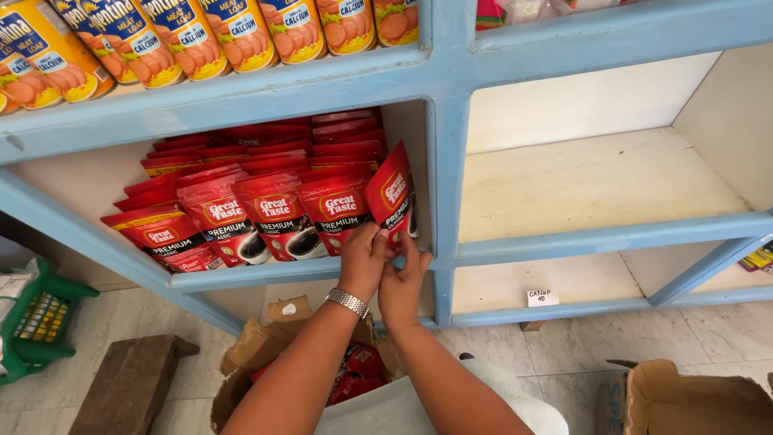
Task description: The person takes red coffee packets from a cardboard box on their lap and places them one by one onto a light blue shelf. They repeat this process, filling the shelf space with the packets.
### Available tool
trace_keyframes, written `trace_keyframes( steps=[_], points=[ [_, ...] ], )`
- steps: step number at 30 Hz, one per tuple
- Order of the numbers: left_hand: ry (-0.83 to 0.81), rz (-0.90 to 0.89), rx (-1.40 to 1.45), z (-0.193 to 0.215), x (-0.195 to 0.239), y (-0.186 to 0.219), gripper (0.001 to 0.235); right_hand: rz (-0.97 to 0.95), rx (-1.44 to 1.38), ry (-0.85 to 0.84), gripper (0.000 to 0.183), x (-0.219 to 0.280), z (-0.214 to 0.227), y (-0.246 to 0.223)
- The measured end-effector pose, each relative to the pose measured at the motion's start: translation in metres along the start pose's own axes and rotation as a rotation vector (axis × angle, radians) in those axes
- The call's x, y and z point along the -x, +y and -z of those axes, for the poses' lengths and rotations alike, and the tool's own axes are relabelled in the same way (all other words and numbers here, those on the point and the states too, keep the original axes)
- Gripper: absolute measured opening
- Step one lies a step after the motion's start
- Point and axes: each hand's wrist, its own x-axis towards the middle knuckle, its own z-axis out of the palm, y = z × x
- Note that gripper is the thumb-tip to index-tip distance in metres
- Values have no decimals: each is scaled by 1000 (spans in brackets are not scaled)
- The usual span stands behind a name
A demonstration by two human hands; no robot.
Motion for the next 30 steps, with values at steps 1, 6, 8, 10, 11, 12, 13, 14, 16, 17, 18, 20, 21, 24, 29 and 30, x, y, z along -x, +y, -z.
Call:
trace_keyframes(
  steps=[1,6,8,10,11,12,13,14,16,17,18,20,21,24,29,30],
  points=[
    [2,2,2,0,0,2,17,-1,2,-2,60,-3,1,0],
    [-11,-63,12,0,3,-7,29,28,104,-70,62,-15,6,7],
    [-27,-88,-36,4,12,-5,27,52,121,-71,60,-18,8,1],
    [-45,-113,-87,8,20,-8,26,74,137,-71,58,-19,9,-7],
    [-35,-130,-65,10,24,-12,26,55,185,-83,59,-18,9,-11],
    [-25,-147,-44,12,28,-16,26,37,233,-95,61,-17,10,-15],
    [-22,-143,-41,18,34,-18,26,36,238,-100,61,-17,9,-15],
    [-24,-145,-97,23,39,-19,26,9,239,-106,60,-16,9,-16],
    [-25,-147,-153,34,48,-26,27,-17,239,-113,58,-15,8,-15],
    [-40,-127,-131,40,53,-33,24,119,285,-122,60,-15,8,-13],
    [-56,-108,-108,46,59,-39,22,256,331,-132,62,-14,8,-12],
    [-54,-49,-101,58,71,-50,22,252,330,-150,65,-17,7,-18],
    [-55,6,-94,65,76,-56,21,251,328,-162,68,-19,5,-21],
    [-70,45,-76,87,91,-65,20,322,460,-166,75,-26,2,-25],
    [-73,112,-105,115,119,-97,21,324,663,-171,82,-47,-4,-5],
    [-83,179,-115,119,122,-106,21,374,721,-154,82,-54,-5,4]
  ],
)
